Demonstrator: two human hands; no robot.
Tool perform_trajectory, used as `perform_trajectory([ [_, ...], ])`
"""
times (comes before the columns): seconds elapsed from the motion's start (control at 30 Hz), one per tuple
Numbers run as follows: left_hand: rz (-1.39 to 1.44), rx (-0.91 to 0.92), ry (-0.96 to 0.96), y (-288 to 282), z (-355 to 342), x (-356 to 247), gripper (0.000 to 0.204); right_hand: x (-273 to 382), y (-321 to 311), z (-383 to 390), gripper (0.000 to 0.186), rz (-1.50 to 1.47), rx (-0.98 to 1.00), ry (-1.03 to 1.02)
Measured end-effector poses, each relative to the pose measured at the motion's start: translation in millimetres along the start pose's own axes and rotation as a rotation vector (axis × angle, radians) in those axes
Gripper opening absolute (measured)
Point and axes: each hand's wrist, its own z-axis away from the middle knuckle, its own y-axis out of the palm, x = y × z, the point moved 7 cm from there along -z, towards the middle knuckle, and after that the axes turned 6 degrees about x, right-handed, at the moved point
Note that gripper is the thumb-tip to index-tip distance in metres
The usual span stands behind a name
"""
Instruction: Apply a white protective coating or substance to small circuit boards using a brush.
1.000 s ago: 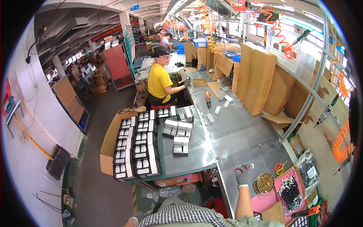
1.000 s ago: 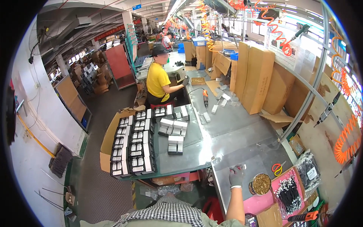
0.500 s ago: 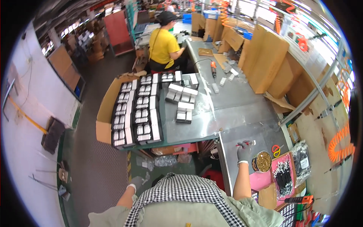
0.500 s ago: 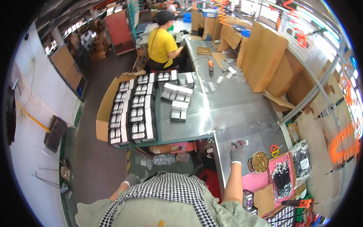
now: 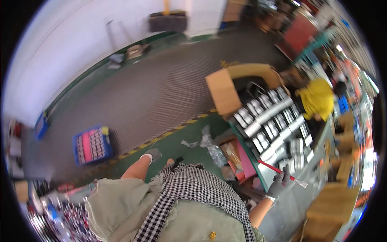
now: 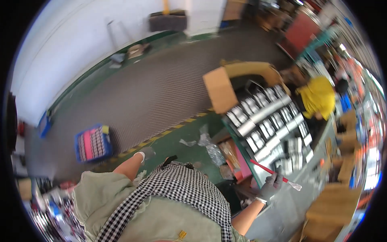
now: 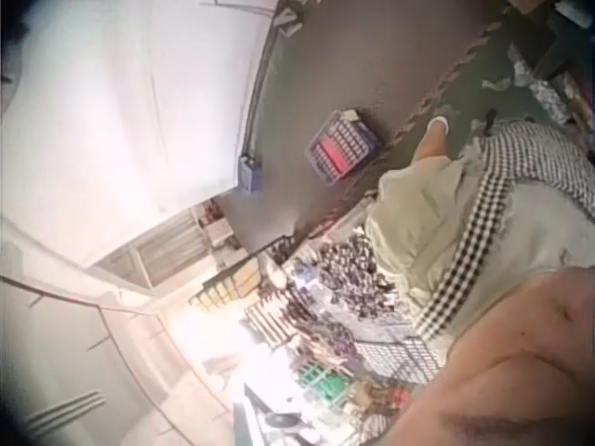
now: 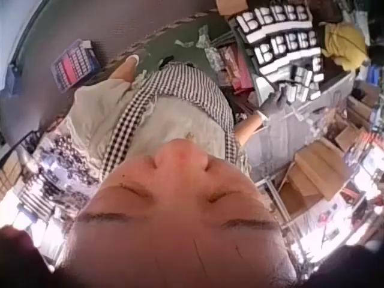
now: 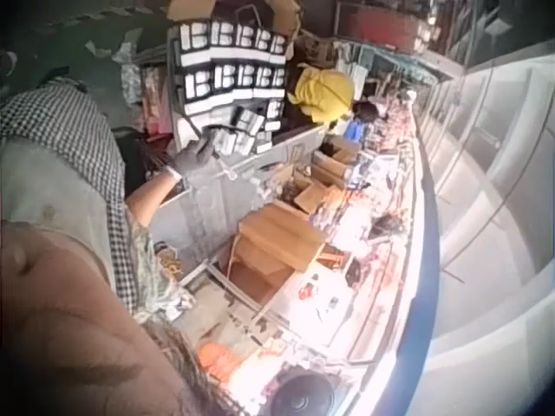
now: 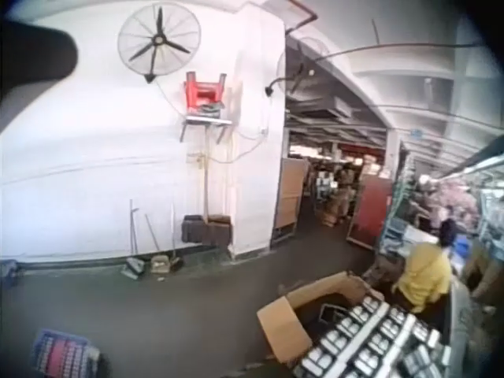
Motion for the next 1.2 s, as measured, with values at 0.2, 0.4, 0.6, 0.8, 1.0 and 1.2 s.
perform_trajectory([
  [0.2,0.701,-0.209,-0.453,5,107,99,0.033,91,250,-45,0.048,-0.111,0.399,-0.136],
  [0.4,0.796,-0.295,-0.671,212,187,156,0.037,116,505,-57,0.024,-0.376,0.694,-0.075],
  [0.6,1.26,-0.037,-1.05,137,177,130,0.032,135,644,-121,0.037,-0.296,0.707,0.071],
  [0.8,0.946,-0.223,-0.839,154,108,132,0.027,192,886,-58,0.048,-0.243,1.128,-0.031],
  [1.0,1.22,-0.174,-0.919,100,142,146,0.026,240,1067,116,0.027,-0.332,1.577,-0.184],
  [1.2,0.966,-0.057,-0.943,142,174,207,0.028,314,1191,270,0.015,-0.48,1.765,-0.539],
])
